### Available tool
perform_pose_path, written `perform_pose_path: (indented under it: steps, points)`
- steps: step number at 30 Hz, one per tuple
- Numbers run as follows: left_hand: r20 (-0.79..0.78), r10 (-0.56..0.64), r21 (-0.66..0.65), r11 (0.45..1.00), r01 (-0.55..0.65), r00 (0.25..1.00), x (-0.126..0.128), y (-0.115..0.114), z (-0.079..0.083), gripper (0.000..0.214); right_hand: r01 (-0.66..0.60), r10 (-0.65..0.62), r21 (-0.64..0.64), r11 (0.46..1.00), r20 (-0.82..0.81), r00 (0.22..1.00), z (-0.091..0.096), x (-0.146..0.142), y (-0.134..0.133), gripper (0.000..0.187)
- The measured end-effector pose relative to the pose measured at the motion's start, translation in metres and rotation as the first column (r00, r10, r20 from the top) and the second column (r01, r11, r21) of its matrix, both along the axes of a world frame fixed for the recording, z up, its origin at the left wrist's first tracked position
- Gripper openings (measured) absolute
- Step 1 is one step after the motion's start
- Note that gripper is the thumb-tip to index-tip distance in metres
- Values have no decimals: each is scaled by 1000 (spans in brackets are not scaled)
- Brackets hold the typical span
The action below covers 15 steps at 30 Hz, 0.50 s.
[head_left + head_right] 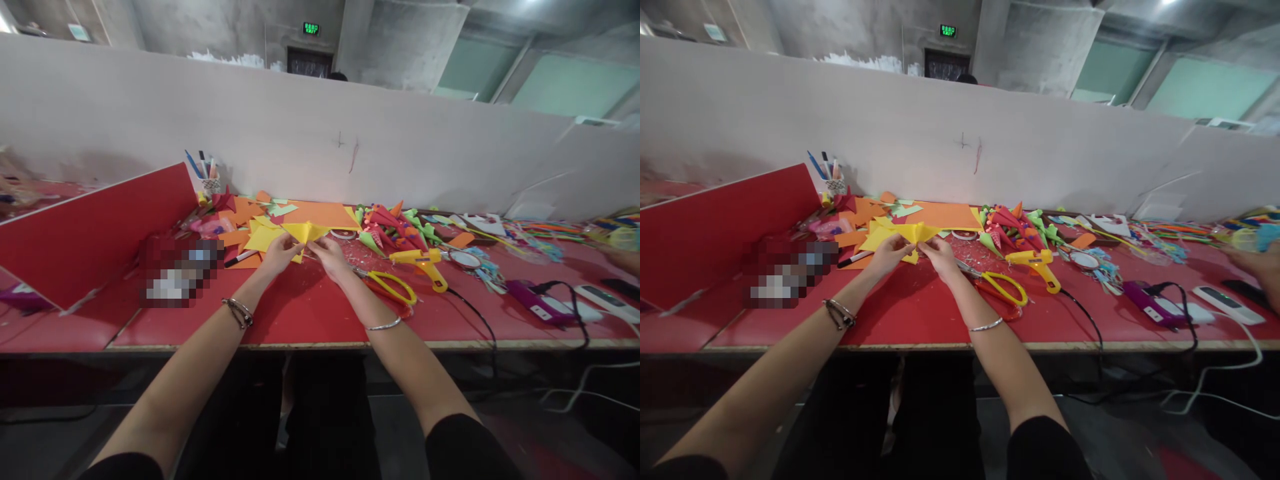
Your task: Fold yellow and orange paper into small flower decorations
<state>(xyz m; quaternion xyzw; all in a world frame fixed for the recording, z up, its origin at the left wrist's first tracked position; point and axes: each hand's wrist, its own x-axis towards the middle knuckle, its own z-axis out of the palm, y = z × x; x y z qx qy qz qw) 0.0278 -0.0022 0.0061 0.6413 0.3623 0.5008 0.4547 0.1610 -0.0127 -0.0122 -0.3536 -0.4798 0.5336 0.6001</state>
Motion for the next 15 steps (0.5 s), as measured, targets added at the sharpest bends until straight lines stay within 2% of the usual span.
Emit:
perform_pose_path:
  steps: [5, 15]
  points:
    - [9, 6, -9, 1000, -6, 1000, 0, 1, -1, 29, -17, 17, 13, 1000, 24, 1000, 0, 0, -1, 28]
    - [-64, 23, -23, 999, -25, 998, -7, 6, -3, 20, -24, 20, 36, 999, 113, 993, 2, 2, 1, 27]
